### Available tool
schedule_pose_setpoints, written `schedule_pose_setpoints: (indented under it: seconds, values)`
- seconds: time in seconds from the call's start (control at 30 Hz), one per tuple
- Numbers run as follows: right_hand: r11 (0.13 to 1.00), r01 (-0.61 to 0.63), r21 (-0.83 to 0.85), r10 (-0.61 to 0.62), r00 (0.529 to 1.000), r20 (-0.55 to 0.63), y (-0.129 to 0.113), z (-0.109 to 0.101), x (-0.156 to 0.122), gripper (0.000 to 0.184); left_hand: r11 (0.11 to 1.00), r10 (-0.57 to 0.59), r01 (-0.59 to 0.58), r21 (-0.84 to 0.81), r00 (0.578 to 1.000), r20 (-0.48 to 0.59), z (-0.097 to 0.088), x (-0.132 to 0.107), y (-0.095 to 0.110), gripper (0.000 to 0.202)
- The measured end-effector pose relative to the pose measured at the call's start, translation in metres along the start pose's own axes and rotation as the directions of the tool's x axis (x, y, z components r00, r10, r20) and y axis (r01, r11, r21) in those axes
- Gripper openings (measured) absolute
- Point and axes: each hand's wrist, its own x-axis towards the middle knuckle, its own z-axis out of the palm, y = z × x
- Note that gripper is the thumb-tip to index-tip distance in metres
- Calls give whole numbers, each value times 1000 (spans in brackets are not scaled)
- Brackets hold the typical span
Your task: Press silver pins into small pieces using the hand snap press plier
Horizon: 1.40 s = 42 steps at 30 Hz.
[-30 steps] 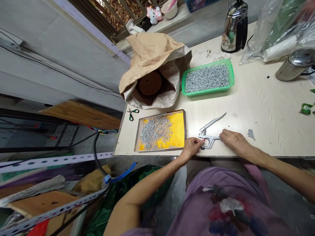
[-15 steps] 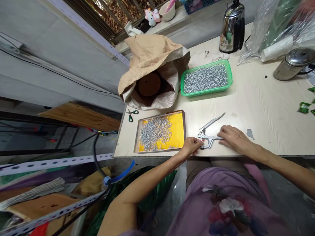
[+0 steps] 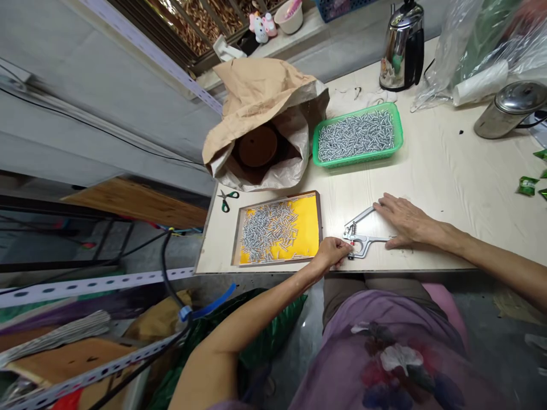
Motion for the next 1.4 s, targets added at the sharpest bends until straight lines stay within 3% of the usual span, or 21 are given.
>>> schedule_pose_setpoints:
  seconds: [0.13,0.37,0.43,0.5,0.57,0.63,0.7,0.77,0.83,0.9,1.0,1.13,1.27,1.4]
  values:
    - [1000,-16,-11,16,999,37,-2,-3,1,96,1000,10,-10,-17,1000,1,0,-2,0,19]
    - [997,-47,-64,51,997,60,-18,-16,1,72,999,20,-19,-27,1000,10,0,-1,-2,19]
    - [998,-35,-57,39,998,55,-20,-17,-1,61,999,28,-29,17,1000,8,-1,-1,-5,22]
    - [999,-31,-40,33,998,47,-23,-17,-4,52,983,122,-111,149,990,-69,-2,-3,-10,24]
    - [999,-39,-22,40,998,39,-26,-17,-7,44,902,338,-263,342,924,-180,-2,-6,-12,21]
    - [998,-53,-13,54,998,33,-30,-18,-9,39,746,574,-414,522,797,-187,2,-6,-11,14]
    - [997,-75,-22,76,997,35,-34,-18,-10,39,558,725,-533,637,685,-62,9,-2,-5,16]
    - [994,-97,-43,99,994,38,-36,-16,-10,43,378,798,-613,694,595,90,18,7,5,33]
    - [993,-107,-54,109,994,33,-35,-13,-11,48,261,816,-652,712,543,199,24,18,17,49]
    - [991,-124,-52,125,992,14,-33,-10,-11,56,210,799,-665,717,539,267,27,27,27,55]
    - [984,-164,-70,164,986,-6,-29,-7,-13,60,184,751,-653,735,576,323,26,33,37,56]
    - [978,-150,-144,153,988,5,-30,-8,-13,35,185,720,-649,738,601,347,24,30,44,48]
    - [979,-106,-175,110,994,14,-36,-7,-12,9,245,718,-659,711,616,323,27,29,44,20]
    - [982,-131,-138,136,990,26,-38,-6,-11,10,284,705,-647,708,641,303,28,32,45,9]
